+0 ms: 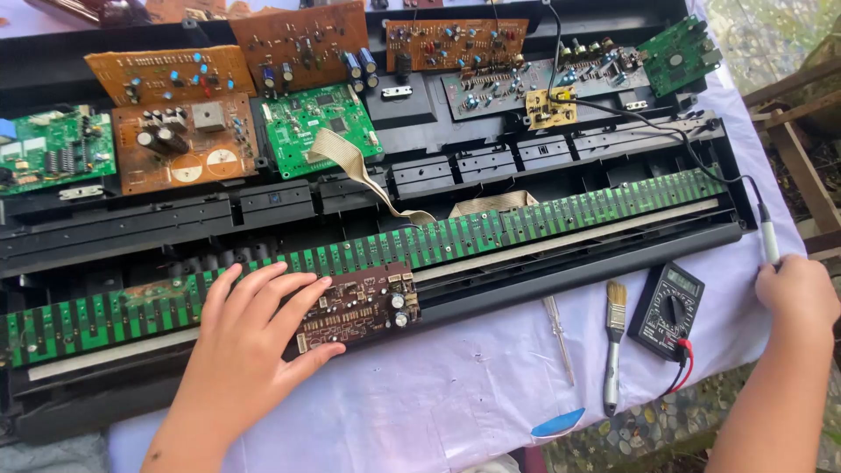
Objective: Soldering components on a circuit board during an electronic keyboard repair
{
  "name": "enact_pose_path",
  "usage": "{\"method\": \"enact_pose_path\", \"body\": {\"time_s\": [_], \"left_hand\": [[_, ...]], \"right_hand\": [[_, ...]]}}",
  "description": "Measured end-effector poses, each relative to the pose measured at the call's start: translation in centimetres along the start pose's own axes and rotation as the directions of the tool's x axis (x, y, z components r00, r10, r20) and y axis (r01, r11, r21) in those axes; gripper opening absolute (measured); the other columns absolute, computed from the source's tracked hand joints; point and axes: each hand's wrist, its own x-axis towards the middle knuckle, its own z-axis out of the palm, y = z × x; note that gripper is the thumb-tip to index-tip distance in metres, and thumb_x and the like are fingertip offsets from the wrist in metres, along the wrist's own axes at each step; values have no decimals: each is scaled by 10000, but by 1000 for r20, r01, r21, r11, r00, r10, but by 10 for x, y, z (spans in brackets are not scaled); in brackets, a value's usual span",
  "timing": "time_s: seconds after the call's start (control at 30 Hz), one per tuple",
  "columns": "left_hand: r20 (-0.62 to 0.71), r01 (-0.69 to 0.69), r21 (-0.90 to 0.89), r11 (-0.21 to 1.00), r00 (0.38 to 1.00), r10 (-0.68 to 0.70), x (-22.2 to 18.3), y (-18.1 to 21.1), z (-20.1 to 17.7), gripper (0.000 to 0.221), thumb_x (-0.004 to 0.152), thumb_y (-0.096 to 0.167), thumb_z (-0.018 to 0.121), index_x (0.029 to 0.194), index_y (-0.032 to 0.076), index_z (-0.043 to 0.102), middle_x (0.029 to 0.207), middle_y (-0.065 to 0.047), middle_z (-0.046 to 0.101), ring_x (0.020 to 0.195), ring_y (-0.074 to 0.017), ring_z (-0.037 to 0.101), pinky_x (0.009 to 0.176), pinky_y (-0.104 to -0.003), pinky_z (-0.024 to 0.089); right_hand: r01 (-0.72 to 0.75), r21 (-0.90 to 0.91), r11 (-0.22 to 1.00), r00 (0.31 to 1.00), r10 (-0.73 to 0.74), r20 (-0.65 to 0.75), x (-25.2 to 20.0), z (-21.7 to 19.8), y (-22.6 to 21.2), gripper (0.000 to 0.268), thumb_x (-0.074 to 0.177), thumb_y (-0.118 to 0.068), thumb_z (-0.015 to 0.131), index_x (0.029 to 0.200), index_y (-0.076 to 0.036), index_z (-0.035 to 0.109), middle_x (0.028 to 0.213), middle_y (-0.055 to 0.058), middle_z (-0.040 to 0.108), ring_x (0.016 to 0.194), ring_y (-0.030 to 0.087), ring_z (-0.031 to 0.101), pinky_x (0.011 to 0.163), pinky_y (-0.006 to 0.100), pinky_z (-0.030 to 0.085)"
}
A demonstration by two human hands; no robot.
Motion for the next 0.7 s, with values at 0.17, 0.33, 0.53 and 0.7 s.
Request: {"method": "enact_pose_path", "body": {"time_s": [0.17, 0.33, 0.53, 0.7], "left_hand": [[1, 1, 6, 1000, 1000, -1, -2, 1, 0, 696, 823, 626, 691, 1368, 200, 611, 1330, 39, 616, 1325, -254, 523, 1188, -543, 309], [5, 6, -16, 1000, 1000, -6, -4, 0, 0, 676, 844, 608, 693, 1373, 193, 618, 1320, 16, 623, 1323, -262, 518, 1187, -551, 298], [-26, -5, -4, 1000, 1000, 5, -6, 0, 1, 670, 867, 618, 671, 1379, 190, 608, 1318, 14, 612, 1318, -254, 513, 1191, -540, 290], [-47, -23, -28, 999, 999, 22, -7, -1, 1, 656, 865, 579, 707, 1373, 174, 619, 1312, -1, 613, 1294, -252, 521, 1192, -540, 293]], "right_hand": [[286, 404, 869, 948, -194, -252, 96, 80, 76, 286, 1186, -255, 620, 1164, 18, 703, 1000, 211, 694, 935, 376, 652, 797, 469, 492], [471, 712, 520, 882, -287, -374, 88, 65, 62, 208, 1207, -218, 609, 1212, -26, 530, 1038, 127, 526, 925, 249, 503, 826, 404, 396], [569, 794, 213, 777, -455, -435, 33, -6, 13, 210, 1091, -249, 553, 967, -136, 426, 916, 22, 419, 830, 156, 390, 802, 341, 327], [570, 821, -43, 649, -589, -481, -78, -100, -77, 291, 995, -273, 504, 763, -223, 337, 814, -62, 327, 751, 82, 293, 782, 291, 267]]}}
